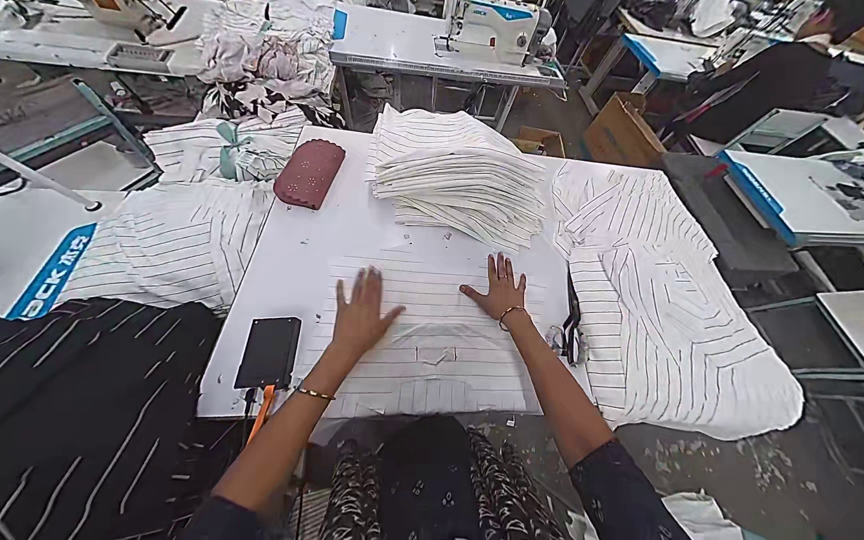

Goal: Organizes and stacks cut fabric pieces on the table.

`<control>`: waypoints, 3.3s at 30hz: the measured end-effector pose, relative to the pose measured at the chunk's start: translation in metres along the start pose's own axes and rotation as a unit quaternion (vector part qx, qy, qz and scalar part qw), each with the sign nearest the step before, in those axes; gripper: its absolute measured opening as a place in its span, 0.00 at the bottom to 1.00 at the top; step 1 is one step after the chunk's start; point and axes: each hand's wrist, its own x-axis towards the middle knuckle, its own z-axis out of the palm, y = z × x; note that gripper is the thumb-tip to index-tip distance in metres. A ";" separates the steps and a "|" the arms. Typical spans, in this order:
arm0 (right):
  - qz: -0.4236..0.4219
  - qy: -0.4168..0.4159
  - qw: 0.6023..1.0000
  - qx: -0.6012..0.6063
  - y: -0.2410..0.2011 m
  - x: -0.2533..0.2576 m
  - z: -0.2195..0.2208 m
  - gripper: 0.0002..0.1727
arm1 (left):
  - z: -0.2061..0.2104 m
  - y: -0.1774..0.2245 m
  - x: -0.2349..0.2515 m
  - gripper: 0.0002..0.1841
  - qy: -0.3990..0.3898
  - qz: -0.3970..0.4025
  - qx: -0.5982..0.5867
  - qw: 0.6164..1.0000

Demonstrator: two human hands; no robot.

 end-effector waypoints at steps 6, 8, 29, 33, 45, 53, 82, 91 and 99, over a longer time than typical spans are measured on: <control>-0.225 0.065 0.971 0.050 -0.034 -0.136 0.068 0.58 | 0.055 0.019 -0.124 0.63 0.028 0.166 0.019 0.986; -0.271 0.058 0.961 0.025 -0.021 -0.176 0.092 0.56 | 0.068 0.014 -0.139 0.61 0.103 0.128 0.076 0.984; -0.107 0.089 0.987 0.077 0.024 -0.021 0.013 0.25 | -0.064 0.020 0.104 0.20 -0.236 -0.129 -0.103 0.958; -0.075 0.156 0.984 0.037 0.024 0.000 0.013 0.25 | -0.020 0.058 0.035 0.21 -0.035 0.014 -0.110 0.993; 0.007 0.176 0.984 0.029 0.012 0.023 0.004 0.24 | 0.018 -0.050 -0.004 0.42 0.038 0.073 -0.003 0.997; -0.265 0.117 0.946 0.144 -0.054 -0.076 0.041 0.22 | 0.014 -0.067 0.009 0.48 0.067 0.038 -0.003 0.997; -0.231 0.022 0.867 0.441 -0.117 -0.160 0.044 0.55 | -0.094 0.085 -0.012 0.20 -0.061 -0.023 -0.137 0.988; -0.300 0.120 0.760 0.564 -0.081 -0.227 -0.098 0.10 | -0.133 0.111 -0.086 0.51 0.186 0.355 -0.437 0.805; -0.251 0.542 0.562 0.573 0.017 -0.326 -0.166 0.08 | -0.094 0.104 -0.072 0.08 0.147 0.319 -0.321 0.880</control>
